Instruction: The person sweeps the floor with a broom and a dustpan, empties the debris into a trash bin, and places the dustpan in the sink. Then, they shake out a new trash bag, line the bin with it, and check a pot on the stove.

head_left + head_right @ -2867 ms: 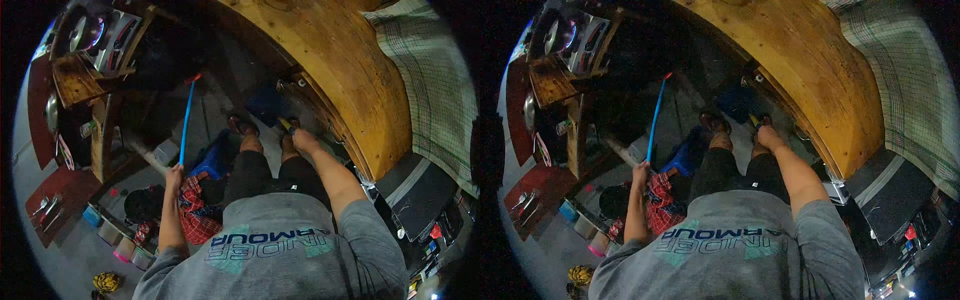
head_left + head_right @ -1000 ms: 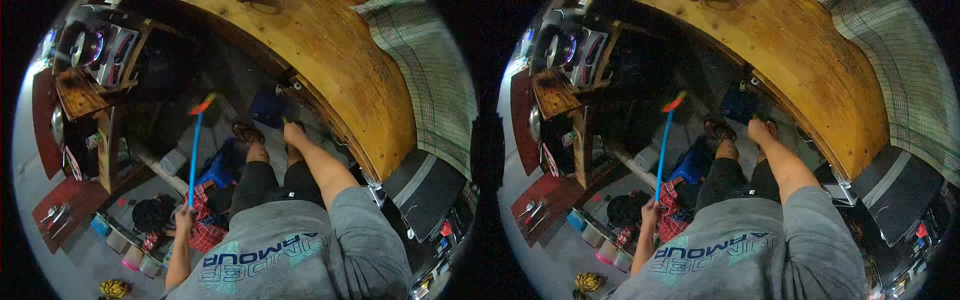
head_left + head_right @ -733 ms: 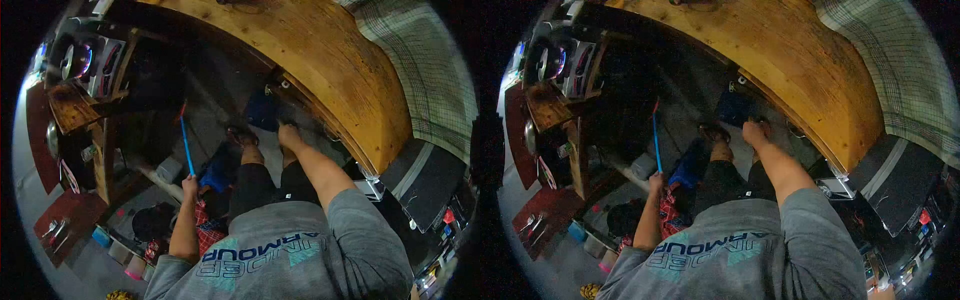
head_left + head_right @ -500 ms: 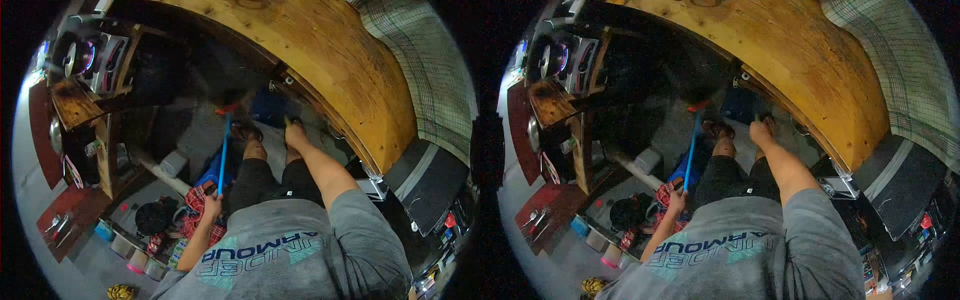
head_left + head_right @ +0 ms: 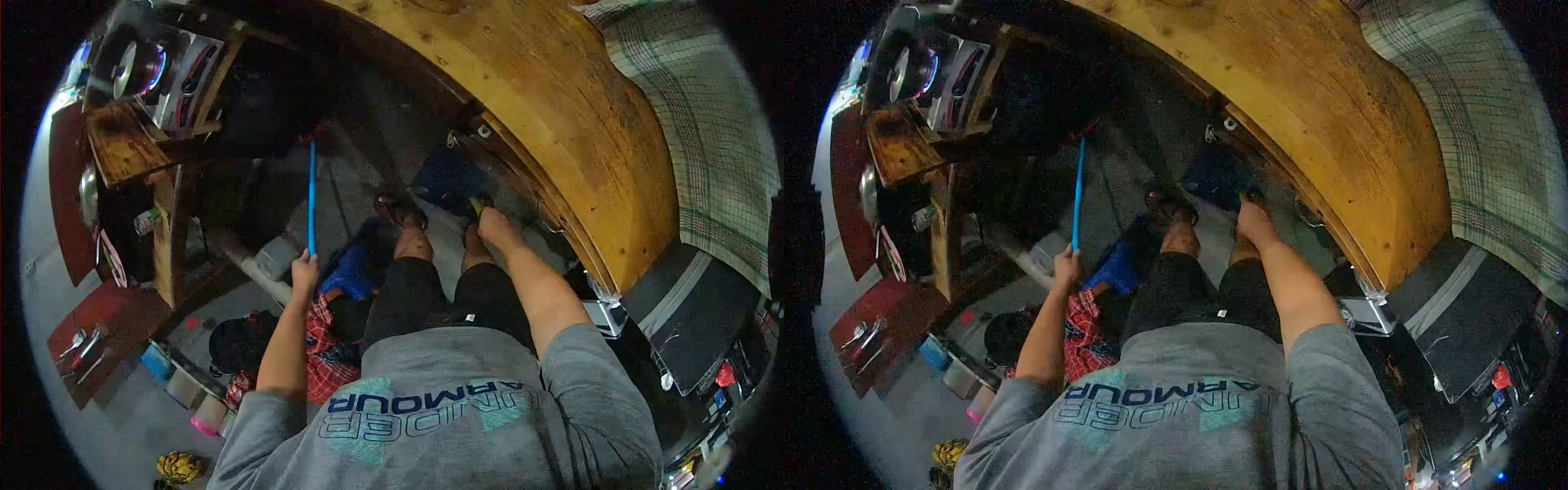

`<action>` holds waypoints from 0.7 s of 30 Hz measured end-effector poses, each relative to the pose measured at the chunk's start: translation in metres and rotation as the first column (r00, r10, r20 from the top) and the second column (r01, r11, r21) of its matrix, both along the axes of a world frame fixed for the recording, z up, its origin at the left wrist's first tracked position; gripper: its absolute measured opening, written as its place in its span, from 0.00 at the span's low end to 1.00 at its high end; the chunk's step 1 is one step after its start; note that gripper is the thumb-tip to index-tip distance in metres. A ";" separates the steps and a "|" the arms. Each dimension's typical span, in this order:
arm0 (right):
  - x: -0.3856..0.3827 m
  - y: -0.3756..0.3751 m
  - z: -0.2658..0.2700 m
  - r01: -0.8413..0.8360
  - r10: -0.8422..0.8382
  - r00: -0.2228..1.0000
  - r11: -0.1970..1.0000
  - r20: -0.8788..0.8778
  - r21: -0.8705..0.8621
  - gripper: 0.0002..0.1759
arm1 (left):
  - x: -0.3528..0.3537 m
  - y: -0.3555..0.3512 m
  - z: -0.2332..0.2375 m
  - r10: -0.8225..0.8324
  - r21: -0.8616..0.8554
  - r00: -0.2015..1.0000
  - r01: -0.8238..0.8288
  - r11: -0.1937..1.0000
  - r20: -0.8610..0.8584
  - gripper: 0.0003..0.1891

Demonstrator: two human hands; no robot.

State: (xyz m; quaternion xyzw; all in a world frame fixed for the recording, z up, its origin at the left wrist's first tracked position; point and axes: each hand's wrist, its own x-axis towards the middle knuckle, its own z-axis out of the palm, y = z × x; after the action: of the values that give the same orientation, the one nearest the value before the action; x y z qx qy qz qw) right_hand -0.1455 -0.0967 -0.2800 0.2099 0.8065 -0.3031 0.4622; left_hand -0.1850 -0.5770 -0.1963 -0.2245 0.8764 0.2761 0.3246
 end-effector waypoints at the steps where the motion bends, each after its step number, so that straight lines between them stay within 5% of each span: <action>1: 0.009 0.001 -0.009 -0.007 0.007 1.000 1.000 0.003 0.005 0.16 | 0.002 0.020 -0.004 -0.070 -0.027 0.997 0.069 0.997 -0.015 0.17; 3: 0.030 0.004 -0.033 -0.060 0.069 0.992 0.994 -0.104 0.096 0.17 | 0.039 0.040 -0.022 0.090 -0.017 0.994 -0.091 0.996 -0.060 0.11; 4: 0.034 0.005 -0.036 -0.078 0.095 0.986 0.989 -0.139 0.125 0.17 | 0.052 0.040 -0.019 0.067 -0.041 0.972 -0.059 0.997 0.223 0.10; 5: 0.029 0.007 -0.030 -0.112 0.115 0.992 0.992 -0.046 0.061 0.19 | 0.059 0.064 0.018 -0.094 -0.030 0.972 0.103 0.994 0.214 0.17; 7: 0.021 0.006 -0.030 -0.141 0.141 0.989 0.990 0.037 -0.008 0.22 | 0.124 0.031 0.011 -0.193 0.043 0.981 0.191 0.981 0.027 0.16; 10: 0.022 0.003 -0.040 -0.257 0.251 0.964 0.964 0.084 0.065 0.29 | 0.118 0.025 0.092 0.033 0.158 0.967 -0.075 0.985 0.254 0.20; 13: 0.025 0.004 -0.038 -0.184 0.193 0.965 0.981 -0.176 0.068 0.34 | 0.089 0.024 0.135 0.006 0.147 0.985 -0.032 0.989 0.174 0.21; 14: 0.023 0.002 -0.041 -0.198 0.211 0.967 0.975 -0.141 0.104 0.35 | 0.071 0.030 0.140 0.077 0.163 0.983 -0.105 0.981 0.166 0.21; 15: 0.024 0.002 -0.048 -0.206 0.220 0.968 0.971 -0.123 0.122 0.36 | 0.049 0.035 0.136 0.149 0.180 0.976 -0.177 0.968 0.159 0.20; 17: 0.032 0.005 -0.071 -0.219 0.231 0.966 0.970 -0.118 0.110 0.35 | 0.039 -0.024 0.038 -0.200 0.058 0.962 0.214 0.975 -0.186 0.21; 20: 0.045 0.012 -0.085 -0.264 0.271 0.940 0.963 -0.207 0.057 0.28 | -0.024 0.015 -0.010 -0.180 0.008 0.976 0.183 0.983 -0.123 0.19; 21: 0.043 0.013 -0.078 -0.289 0.291 0.925 0.956 -0.243 0.044 0.26 | -0.022 0.016 -0.051 -0.033 0.053 0.998 0.036 0.998 -0.057 0.18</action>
State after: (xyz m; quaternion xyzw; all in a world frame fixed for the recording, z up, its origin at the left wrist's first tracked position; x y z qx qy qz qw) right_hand -0.1025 -0.0839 -0.3582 0.0507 0.8810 -0.2520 0.3972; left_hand -0.2070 -0.5615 -0.2468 -0.1925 0.8811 0.3001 0.3106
